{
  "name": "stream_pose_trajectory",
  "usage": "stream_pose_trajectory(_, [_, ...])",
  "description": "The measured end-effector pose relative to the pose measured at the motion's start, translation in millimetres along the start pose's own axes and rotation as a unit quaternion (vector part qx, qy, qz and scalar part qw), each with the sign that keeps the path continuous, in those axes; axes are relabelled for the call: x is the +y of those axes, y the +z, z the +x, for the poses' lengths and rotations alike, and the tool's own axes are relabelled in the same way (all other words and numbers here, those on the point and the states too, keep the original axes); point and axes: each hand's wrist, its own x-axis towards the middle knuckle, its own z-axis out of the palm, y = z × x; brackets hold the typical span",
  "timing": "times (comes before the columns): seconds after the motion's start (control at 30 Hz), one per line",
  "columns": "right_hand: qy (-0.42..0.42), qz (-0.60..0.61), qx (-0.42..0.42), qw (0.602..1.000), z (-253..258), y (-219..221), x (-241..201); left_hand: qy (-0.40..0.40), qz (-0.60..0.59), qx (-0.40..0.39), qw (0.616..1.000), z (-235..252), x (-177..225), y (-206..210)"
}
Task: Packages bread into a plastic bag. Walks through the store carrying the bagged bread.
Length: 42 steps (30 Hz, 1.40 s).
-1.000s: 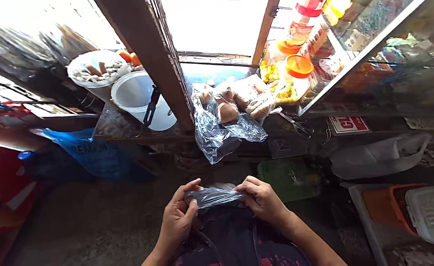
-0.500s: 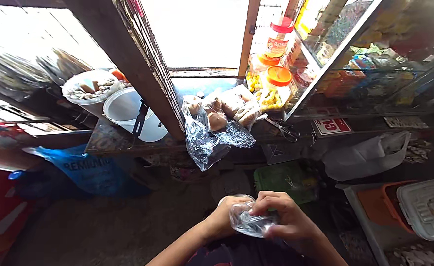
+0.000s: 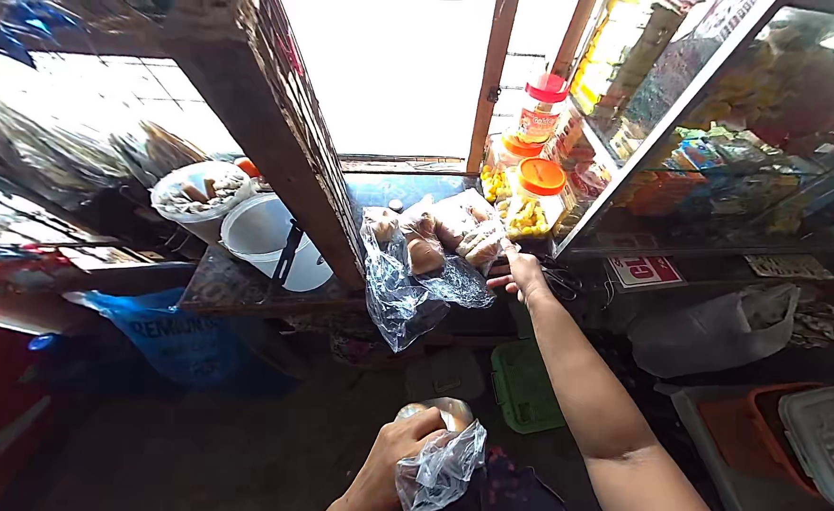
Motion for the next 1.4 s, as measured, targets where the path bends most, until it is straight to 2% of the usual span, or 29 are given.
stream_pose_trajectory(0.2, [0.034,-0.009,0.002,0.999,19.0,2.6,-7.0,-0.046,-0.047,0.041,0.997,-13.9,0.6,-6.0])
stream_pose_trajectory(0.3, [0.019,-0.030,0.030,0.999,15.9,9.1,-10.4,0.001,-0.024,0.049,0.999,-13.2,-2.0,-10.3])
stream_pose_trajectory(0.47, [0.019,-0.058,0.041,0.997,23.1,12.8,-10.5,0.049,-0.019,0.020,0.998,-19.4,-12.7,-9.5])
stream_pose_trajectory(0.8, [-0.032,0.084,0.087,0.992,-5.2,38.9,-17.4,0.074,-0.027,-0.015,0.997,-20.1,-26.5,-13.5])
stream_pose_trajectory(1.0, [-0.131,0.289,0.151,0.936,-0.5,61.7,-10.4,0.083,-0.036,-0.020,0.996,-19.2,-30.5,-17.6])
stream_pose_trajectory(1.13, [-0.201,0.381,0.152,0.890,0.2,50.7,2.6,0.075,-0.034,-0.022,0.996,-23.7,-38.1,-19.8])
stream_pose_trajectory(1.23, [-0.264,0.409,0.082,0.869,-8.0,24.0,19.0,0.070,-0.034,-0.018,0.997,-24.3,-40.5,-20.6])
stream_pose_trajectory(1.33, [-0.276,0.446,-0.001,0.851,-15.1,-6.6,40.0,0.066,-0.041,-0.021,0.997,-23.5,-42.7,-22.0])
stream_pose_trajectory(1.4, [-0.264,0.523,-0.062,0.808,-19.0,-22.0,54.7,0.069,-0.051,-0.021,0.996,-21.2,-43.9,-22.5])
